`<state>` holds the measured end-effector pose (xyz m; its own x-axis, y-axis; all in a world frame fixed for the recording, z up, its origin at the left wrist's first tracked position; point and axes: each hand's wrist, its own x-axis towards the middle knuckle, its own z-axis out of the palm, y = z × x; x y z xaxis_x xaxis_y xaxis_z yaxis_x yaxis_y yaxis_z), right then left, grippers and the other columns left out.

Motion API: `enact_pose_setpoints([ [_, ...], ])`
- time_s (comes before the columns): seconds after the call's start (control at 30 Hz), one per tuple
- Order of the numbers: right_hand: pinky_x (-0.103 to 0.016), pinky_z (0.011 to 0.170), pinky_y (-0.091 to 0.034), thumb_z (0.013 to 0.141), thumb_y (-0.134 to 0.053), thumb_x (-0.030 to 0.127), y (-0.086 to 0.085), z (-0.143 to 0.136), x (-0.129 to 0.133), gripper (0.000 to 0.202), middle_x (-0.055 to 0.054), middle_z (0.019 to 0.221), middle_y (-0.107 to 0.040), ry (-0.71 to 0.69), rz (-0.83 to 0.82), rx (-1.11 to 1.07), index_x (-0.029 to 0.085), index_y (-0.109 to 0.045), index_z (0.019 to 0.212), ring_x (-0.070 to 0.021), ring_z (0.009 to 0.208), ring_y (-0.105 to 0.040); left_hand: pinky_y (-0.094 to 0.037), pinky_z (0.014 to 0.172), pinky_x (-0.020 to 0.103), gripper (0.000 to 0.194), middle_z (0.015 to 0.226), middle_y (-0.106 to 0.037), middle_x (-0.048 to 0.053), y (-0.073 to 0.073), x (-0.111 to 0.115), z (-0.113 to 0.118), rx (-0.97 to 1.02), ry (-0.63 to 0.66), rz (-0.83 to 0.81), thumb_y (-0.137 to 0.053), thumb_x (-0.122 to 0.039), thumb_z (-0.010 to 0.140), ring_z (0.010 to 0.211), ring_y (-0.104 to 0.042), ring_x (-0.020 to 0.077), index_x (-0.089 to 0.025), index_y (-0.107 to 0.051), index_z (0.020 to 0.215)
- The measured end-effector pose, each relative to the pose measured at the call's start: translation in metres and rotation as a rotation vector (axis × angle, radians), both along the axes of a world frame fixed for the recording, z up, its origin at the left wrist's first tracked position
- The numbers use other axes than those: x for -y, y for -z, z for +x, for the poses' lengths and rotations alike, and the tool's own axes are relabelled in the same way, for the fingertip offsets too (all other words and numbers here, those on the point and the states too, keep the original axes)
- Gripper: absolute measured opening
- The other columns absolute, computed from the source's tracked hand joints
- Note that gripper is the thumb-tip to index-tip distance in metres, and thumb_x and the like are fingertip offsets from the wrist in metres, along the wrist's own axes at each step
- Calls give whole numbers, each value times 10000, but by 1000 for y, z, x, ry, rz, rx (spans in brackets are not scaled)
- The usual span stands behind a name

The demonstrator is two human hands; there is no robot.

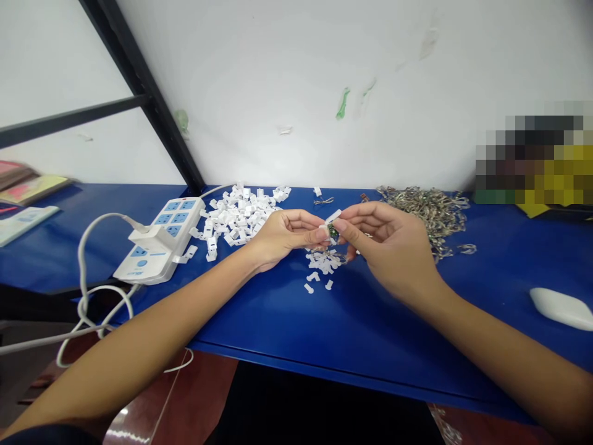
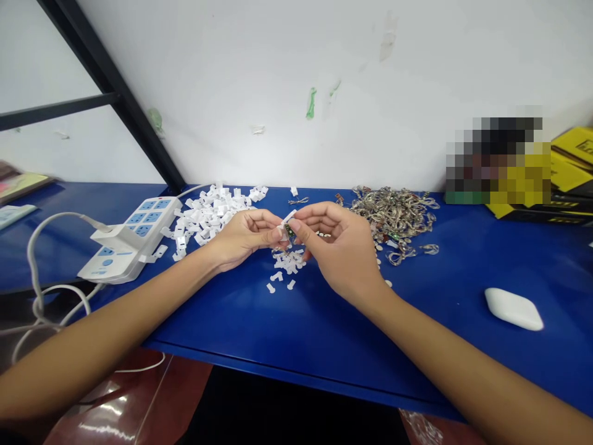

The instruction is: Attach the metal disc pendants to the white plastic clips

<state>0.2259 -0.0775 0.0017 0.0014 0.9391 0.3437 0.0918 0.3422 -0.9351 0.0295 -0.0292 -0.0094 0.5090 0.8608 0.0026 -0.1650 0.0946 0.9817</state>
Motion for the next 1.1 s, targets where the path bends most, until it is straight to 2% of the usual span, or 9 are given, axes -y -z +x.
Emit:
enact_pose_setpoints([
  [0.1, -275, 483, -555, 838, -817, 366, 2, -5, 2, 200, -55, 822, -729, 72, 8, 19, 209, -740, 936, -185, 733, -700, -588, 849, 351, 313, 863, -782, 53, 1, 0, 2, 13, -22, -3, -931, -324, 710, 790, -758, 177, -148, -758, 903],
  [0.27, -269, 490, -513, 840, -812, 379, 1, -5, 5, 198, -57, 836, -743, 113, 34, 95, 210, -749, 922, -188, 769, -709, -586, 848, 364, 316, 843, -780, 50, 1, 0, 3, 9, -25, -15, -935, -322, 702, 784, -758, 183, -150, -759, 899],
  [0.5, -281, 477, -507, 878, -773, 369, -3, 0, 6, 172, -52, 851, -762, 64, 112, 206, 218, -755, 959, -194, 751, -721, -579, 822, 341, 317, 849, -784, 60, -1, 0, 1, -39, -7, 34, -926, -348, 716, 787, -748, 178, -160, -771, 919],
  [0.7, -296, 600, -575, 937, -692, 279, -4, 3, 8, 96, -8, 886, -790, 105, 345, 439, 251, -743, 1013, -183, 791, -757, -581, 765, 325, 282, 806, -776, 52, -2, -1, -2, -59, -25, 138, -909, -336, 737, 753, -737, 172, -166, -776, 920],
  [0.83, -287, 603, -579, 950, -672, 255, -6, 6, 9, 114, 1, 895, -800, 92, 368, 493, 253, -744, 1039, -175, 793, -764, -595, 774, 343, 297, 830, -782, 56, -4, -1, -2, -83, -58, 174, -923, -330, 711, 754, -743, 181, -168, -775, 912],
  [0.97, -290, 607, -582, 964, -629, 247, -10, 8, 11, 172, -5, 919, -807, 57, 393, 534, 252, -754, 1082, -161, 744, -750, -600, 808, 355, 300, 852, -790, 68, -6, 0, -2, -104, -83, 176, -894, -368, 749, 794, -749, 189, -171, -792, 951],
  [1.1, -294, 578, -560, 941, -643, 302, -12, 20, 0, 194, -34, 924, -799, 194, 362, 499, 219, -778, 1052, -168, 735, -725, -595, 875, 372, 336, 926, -799, 84, -4, -1, -3, -115, -80, 138, -887, -396, 757, 863, -752, 199, -170, -803, 991],
])
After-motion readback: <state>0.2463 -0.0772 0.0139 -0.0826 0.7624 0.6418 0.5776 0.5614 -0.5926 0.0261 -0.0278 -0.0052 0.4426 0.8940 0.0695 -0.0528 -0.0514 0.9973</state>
